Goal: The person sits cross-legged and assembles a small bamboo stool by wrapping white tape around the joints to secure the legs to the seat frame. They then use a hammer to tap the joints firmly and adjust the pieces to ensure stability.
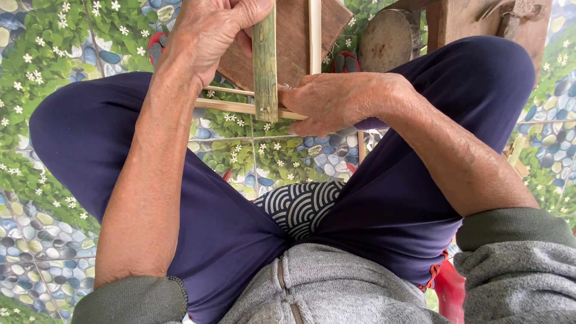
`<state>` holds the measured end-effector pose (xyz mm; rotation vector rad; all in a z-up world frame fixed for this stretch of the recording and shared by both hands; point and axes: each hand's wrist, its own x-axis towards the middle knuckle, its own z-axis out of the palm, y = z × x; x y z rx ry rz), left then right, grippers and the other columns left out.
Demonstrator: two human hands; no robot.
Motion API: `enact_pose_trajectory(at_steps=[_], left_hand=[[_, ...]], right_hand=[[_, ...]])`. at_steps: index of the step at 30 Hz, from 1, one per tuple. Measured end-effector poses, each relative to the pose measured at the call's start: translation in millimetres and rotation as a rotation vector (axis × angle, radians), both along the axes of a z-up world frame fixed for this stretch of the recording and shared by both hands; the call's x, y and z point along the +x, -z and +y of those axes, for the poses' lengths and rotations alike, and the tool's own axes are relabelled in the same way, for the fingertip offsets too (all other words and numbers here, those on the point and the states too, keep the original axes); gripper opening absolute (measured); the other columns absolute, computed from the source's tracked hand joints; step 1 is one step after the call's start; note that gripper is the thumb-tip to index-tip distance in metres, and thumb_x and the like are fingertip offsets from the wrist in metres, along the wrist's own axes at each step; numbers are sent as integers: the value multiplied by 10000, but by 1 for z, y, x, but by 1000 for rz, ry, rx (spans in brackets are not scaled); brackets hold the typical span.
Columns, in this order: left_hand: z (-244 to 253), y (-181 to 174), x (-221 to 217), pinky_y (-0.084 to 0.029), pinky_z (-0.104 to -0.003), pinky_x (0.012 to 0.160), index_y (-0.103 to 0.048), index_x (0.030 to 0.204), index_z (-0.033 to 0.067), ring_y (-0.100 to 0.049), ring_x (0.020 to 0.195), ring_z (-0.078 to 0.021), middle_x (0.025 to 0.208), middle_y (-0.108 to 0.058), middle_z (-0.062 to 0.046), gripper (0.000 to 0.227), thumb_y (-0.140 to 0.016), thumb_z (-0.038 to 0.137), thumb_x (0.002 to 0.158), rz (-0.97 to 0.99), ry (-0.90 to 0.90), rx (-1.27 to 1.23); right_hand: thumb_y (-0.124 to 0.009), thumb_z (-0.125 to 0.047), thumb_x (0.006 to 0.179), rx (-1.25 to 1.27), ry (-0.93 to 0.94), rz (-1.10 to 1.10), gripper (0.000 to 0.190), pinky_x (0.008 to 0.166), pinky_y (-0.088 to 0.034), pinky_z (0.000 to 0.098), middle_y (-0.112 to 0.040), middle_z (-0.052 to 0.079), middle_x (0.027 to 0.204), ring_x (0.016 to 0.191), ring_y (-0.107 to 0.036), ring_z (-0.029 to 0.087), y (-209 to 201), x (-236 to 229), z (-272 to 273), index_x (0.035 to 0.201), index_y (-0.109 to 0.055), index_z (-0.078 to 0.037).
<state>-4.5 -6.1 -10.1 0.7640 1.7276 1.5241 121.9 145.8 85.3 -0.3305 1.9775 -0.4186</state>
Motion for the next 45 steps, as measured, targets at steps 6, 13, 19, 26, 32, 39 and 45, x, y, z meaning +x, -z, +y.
enact_pose_trajectory(at_steps=[6, 13, 19, 26, 32, 39, 45], left_hand=[[0, 1, 1, -683, -287, 618, -619, 1140, 141, -794, 844, -181, 939, -702, -2, 157, -665, 274, 1070, 1, 6, -6], [-1, 2, -1, -692, -314, 619, -618, 1151, 158, -779, 847, -181, 958, -669, 21, 173, -680, 289, 1056, 8, -13, -10], [-1, -4, 0, -677, -299, 613, -617, 1091, 175, -771, 825, -156, 926, -652, 43, 148, -686, 295, 1037, -42, -31, -53], [0, -13, 3, -625, -283, 561, -609, 1037, 154, -761, 810, -155, 900, -679, 22, 154, -701, 276, 1049, -73, -47, -15], [-5, -13, 2, -692, -389, 811, -445, 1314, 168, -634, 1013, -147, 1243, -583, -3, 360, -717, 43, 1113, -99, -45, 156], [-7, -16, 0, -650, -325, 891, -532, 1308, 144, -669, 1066, -116, 1251, -646, 23, 329, -763, 118, 1074, -105, -35, 129], [-3, -31, 5, -683, -339, 537, -577, 1295, 98, -687, 753, -118, 1066, -679, 4, 294, -724, 167, 1049, -150, -64, -34]], right_hand=[[-517, -348, 1061, -46, -2, 17, 409, 730, -533, 412, -635, 82, 774, 703, -629, 264, 2, 2, 2, 1359, -422, -85], [-524, -357, 1067, -3, 19, -34, 398, 730, -555, 421, -744, 112, 892, 797, -705, 273, -3, -1, 0, 1315, -435, -59], [-587, -401, 1036, -31, 114, -98, 434, 690, -538, 396, -725, 86, 869, 752, -678, 235, -14, -4, 0, 1325, -441, -113], [-511, -552, 1023, -189, 255, -6, 437, 688, -499, 392, -571, 61, 789, 712, -570, 217, -3, -12, 31, 1048, -518, -116], [-619, -172, 933, -402, 320, 344, 183, 703, -536, 382, -775, 44, 916, 780, -713, 225, 22, -14, 39, 1089, -710, -143], [-686, -140, 883, -445, 373, 394, 72, 687, -525, 381, -767, 12, 838, 741, -710, 194, 37, -14, 33, 947, -718, -130], [-621, -93, 836, -429, 388, 227, 92, 639, -443, 334, -657, -45, 704, 634, -553, 145, 37, -14, 26, 833, -686, -158]])
